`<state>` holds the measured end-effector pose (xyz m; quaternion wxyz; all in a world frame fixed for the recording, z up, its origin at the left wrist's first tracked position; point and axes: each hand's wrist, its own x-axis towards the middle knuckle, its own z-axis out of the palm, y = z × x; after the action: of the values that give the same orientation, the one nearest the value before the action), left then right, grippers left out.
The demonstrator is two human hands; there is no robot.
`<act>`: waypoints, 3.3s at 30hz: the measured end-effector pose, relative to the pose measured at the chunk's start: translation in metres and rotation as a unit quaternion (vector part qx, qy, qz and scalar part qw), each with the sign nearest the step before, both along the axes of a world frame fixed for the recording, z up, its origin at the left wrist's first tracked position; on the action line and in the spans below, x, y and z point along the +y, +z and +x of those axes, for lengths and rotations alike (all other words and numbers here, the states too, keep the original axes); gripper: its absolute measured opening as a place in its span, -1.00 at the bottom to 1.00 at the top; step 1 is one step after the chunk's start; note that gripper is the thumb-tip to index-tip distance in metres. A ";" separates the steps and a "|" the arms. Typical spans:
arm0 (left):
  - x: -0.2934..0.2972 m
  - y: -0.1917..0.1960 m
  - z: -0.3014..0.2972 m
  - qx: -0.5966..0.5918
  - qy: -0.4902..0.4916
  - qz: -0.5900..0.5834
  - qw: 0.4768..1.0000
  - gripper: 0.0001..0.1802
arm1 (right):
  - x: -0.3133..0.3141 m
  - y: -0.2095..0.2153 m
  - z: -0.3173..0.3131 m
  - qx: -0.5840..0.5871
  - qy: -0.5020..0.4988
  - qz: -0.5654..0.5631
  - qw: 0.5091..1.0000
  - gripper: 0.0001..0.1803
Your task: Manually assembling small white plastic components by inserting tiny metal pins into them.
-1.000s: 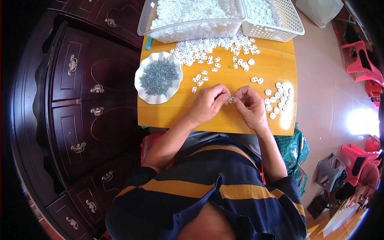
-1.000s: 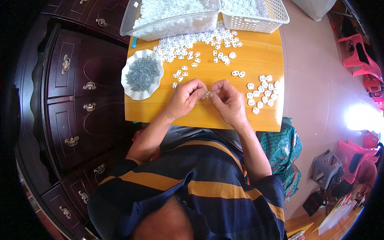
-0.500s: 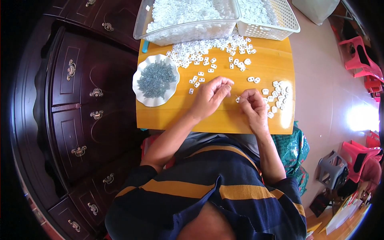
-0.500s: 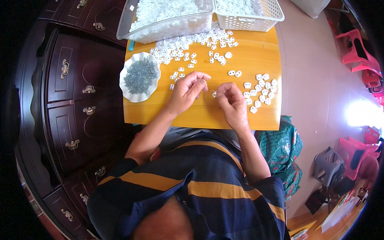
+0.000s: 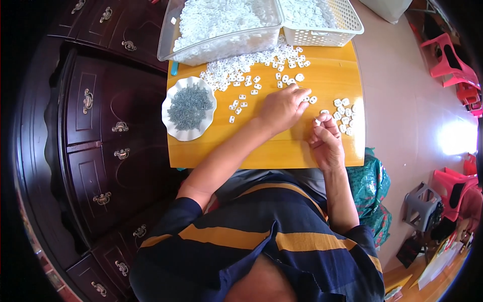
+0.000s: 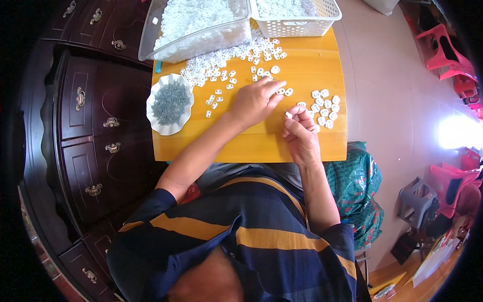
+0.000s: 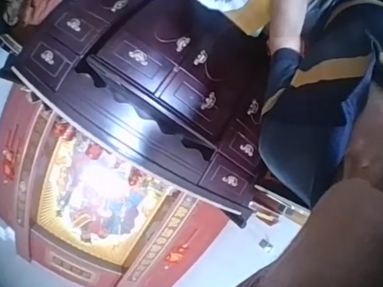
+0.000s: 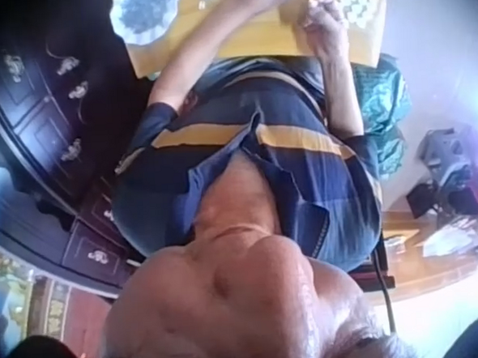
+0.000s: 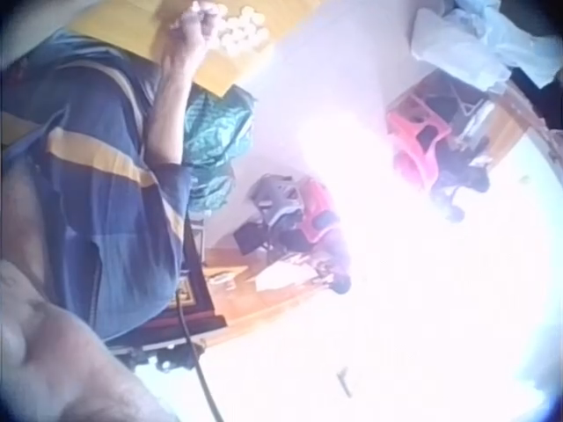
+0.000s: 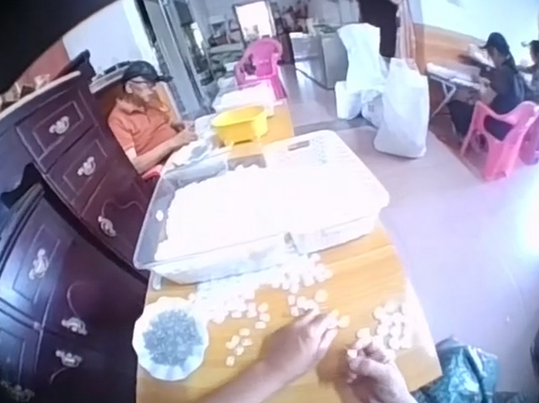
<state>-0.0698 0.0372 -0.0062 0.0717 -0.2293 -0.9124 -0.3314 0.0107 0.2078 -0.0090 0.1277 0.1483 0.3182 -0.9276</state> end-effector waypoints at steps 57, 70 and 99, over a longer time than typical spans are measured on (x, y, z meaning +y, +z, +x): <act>-0.071 0.006 0.066 -0.258 0.029 0.419 0.870 -0.83 | -0.051 0.012 -0.007 0.023 0.074 0.264 0.961 -0.80; -0.076 0.009 0.070 -0.282 0.059 0.466 0.837 -0.87 | -0.053 0.005 -0.006 0.065 0.065 0.277 0.956 -0.80; -0.075 -0.003 0.068 -0.294 0.054 0.459 0.837 -0.80 | -0.060 0.006 -0.008 0.102 0.083 0.368 0.920 -0.83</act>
<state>-0.0018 -0.0379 -0.0091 -0.0850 -0.0123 -0.6448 -0.7595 0.0027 0.1478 -0.0032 0.1076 0.0625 0.6599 -0.7410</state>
